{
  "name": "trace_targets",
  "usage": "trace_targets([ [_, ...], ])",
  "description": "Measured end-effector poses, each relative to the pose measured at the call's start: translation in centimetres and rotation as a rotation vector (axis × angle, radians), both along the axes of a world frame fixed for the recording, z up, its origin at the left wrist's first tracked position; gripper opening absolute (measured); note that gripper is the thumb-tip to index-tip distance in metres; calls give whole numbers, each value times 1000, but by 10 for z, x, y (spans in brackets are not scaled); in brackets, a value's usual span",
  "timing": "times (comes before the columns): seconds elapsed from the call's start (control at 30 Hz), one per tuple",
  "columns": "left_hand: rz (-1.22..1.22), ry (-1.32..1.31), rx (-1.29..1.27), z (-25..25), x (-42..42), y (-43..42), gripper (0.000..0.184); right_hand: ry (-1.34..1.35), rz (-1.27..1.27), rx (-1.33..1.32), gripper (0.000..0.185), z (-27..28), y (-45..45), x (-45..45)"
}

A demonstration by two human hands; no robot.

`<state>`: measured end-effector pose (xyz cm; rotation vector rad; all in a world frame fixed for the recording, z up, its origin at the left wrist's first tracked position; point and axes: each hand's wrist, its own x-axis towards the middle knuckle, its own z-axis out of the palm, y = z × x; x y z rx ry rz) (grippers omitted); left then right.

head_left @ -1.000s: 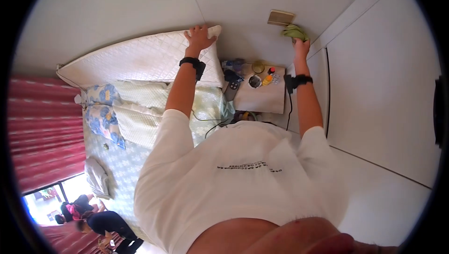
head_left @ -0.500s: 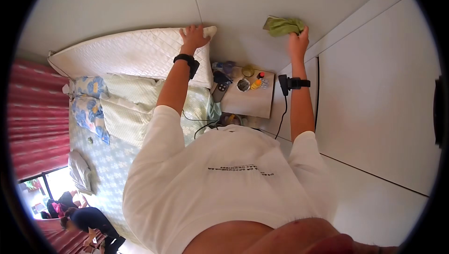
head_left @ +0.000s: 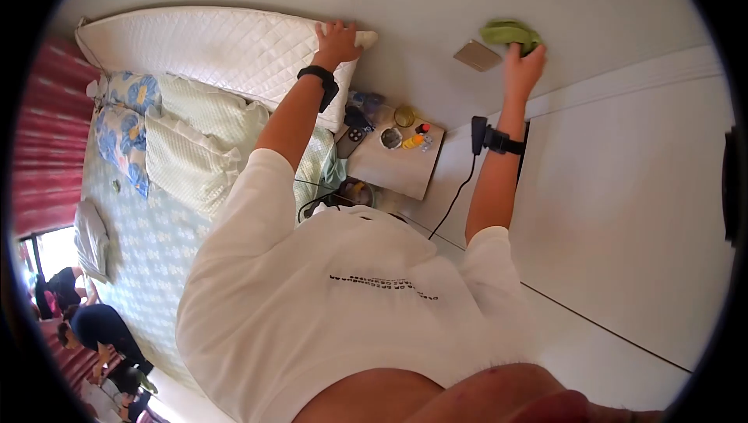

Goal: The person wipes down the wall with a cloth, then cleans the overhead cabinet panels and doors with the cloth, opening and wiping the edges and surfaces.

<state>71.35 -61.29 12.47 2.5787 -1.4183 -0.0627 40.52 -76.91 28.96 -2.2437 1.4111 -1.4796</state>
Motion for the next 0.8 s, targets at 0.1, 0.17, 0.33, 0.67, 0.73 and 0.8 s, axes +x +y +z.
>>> trace_targets([
  [0.1, -41, 8, 22, -5, 2, -1, 71, -30, 290, 209, 40, 4, 21, 28],
  [0.17, -36, -58, -21, -13, 0, 0, 72, -32, 438, 151, 37, 25, 32, 47],
  [0.33, -54, 3, -60, -11, 1, 1, 73, 2, 358, -509, 50, 114, 11, 68],
  [0.67, -66, -12, -112, -19, 1, 2, 68, 574, -81, -902, 60, 79, 24, 146],
  [0.73, -69, -62, -132, -19, 2, 3, 69, 518, 2, -891, 54, 43, 25, 157],
  [0.8, -68, -79, -97, -11, 2, 3, 67, 468, 83, -870, 49, 5, 17, 162],
])
